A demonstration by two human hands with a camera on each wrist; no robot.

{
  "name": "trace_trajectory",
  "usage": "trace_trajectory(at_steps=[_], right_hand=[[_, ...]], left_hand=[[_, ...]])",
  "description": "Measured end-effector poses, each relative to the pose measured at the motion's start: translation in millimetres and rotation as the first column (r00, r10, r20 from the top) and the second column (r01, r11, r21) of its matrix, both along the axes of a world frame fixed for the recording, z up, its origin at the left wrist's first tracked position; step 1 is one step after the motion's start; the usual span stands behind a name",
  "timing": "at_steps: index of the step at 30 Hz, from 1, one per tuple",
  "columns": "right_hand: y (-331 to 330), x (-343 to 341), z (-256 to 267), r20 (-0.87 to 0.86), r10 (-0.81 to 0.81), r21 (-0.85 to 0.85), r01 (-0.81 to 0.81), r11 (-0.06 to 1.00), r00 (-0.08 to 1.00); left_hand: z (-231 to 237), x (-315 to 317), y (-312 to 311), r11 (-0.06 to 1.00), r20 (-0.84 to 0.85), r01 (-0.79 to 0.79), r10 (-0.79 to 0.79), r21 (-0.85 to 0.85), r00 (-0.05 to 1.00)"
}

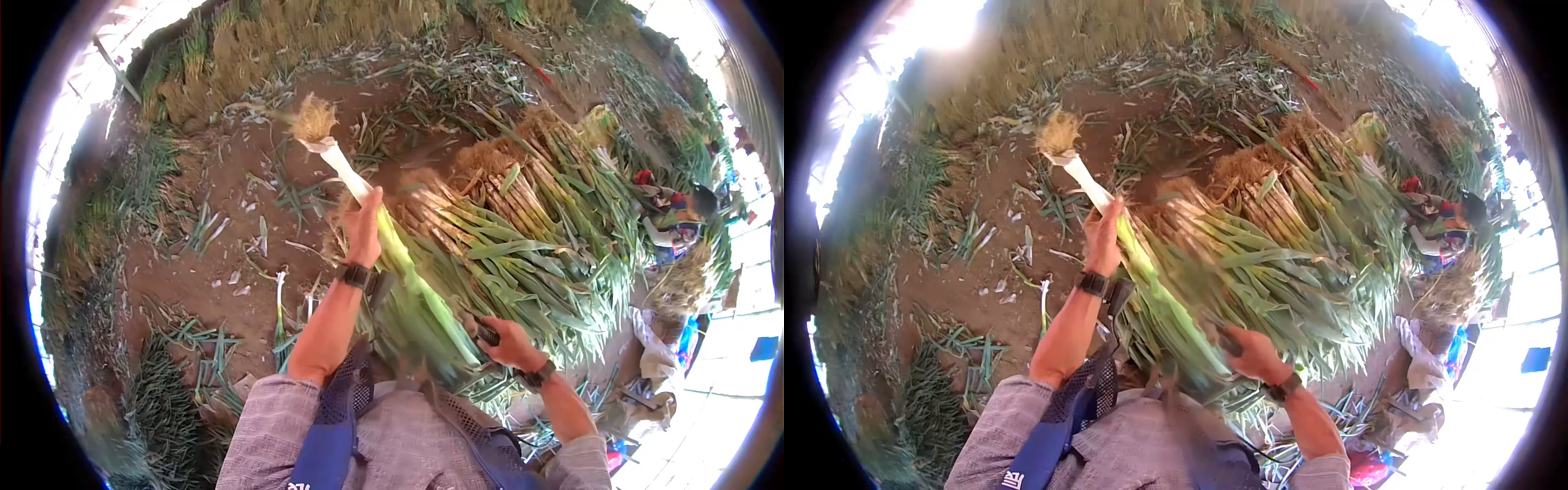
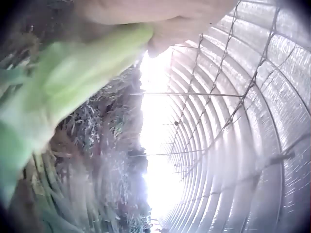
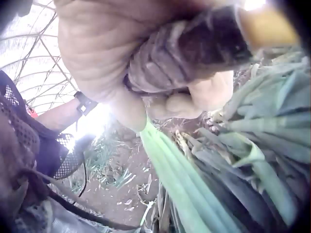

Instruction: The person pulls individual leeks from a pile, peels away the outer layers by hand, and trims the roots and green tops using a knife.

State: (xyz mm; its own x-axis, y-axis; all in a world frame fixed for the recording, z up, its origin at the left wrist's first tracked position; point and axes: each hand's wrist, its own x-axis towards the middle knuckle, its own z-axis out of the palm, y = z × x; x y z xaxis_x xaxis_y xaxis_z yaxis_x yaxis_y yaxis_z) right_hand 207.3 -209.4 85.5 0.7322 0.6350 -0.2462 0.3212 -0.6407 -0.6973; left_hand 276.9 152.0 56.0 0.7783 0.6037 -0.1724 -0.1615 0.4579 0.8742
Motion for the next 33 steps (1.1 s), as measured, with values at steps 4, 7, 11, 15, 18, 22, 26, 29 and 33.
trace_trajectory(at_steps=[4, 7, 11, 15, 18, 22, 26, 29, 33], right_hand=[[-32, -21, -34, 0.108, -0.167, 0.106, 0.156, 0.982, 0.980], [-45, -28, -34, 0.104, -0.124, 0.059, 0.118, 0.991, 0.987], [-59, -35, -32, 0.129, -0.059, 0.079, 0.049, 0.996, 0.990], [-60, -38, -30, 0.209, -0.066, 0.184, 0.027, 0.983, 0.976], [-61, -33, -34, 0.263, -0.129, 0.263, 0.057, 0.963, 0.956], [-67, -38, -47, 0.232, -0.133, 0.278, 0.065, 0.958, 0.963], [-71, -37, -42, 0.211, -0.154, 0.301, 0.085, 0.950, 0.965], [-64, -34, -33, 0.230, -0.222, 0.386, 0.121, 0.914, 0.947], [-53, -21, -22, 0.267, -0.281, 0.454, 0.137, 0.880, 0.922]], left_hand=[[-2, -29, -36, 0.964, -0.088, 0.266, -0.266, -0.016, 0.960], [1, -37, -54, 0.846, -0.263, 0.531, -0.504, 0.040, 0.823], [16, -33, -70, 0.877, -0.241, 0.353, -0.284, 0.325, 0.928], [23, -26, -65, 0.913, -0.196, 0.229, -0.170, 0.336, 0.966], [40, -32, -68, 0.942, -0.105, 0.227, -0.206, 0.249, 0.973], [60, -41, -73, 0.914, 0.081, 0.406, -0.405, 0.008, 0.911], [73, -51, -82, 0.833, 0.054, 0.550, -0.553, 0.051, 0.832], [71, -49, -90, 0.836, -0.029, 0.532, -0.533, 0.133, 0.846], [75, -53, -102, 0.828, -0.095, 0.522, -0.514, 0.205, 0.852]])
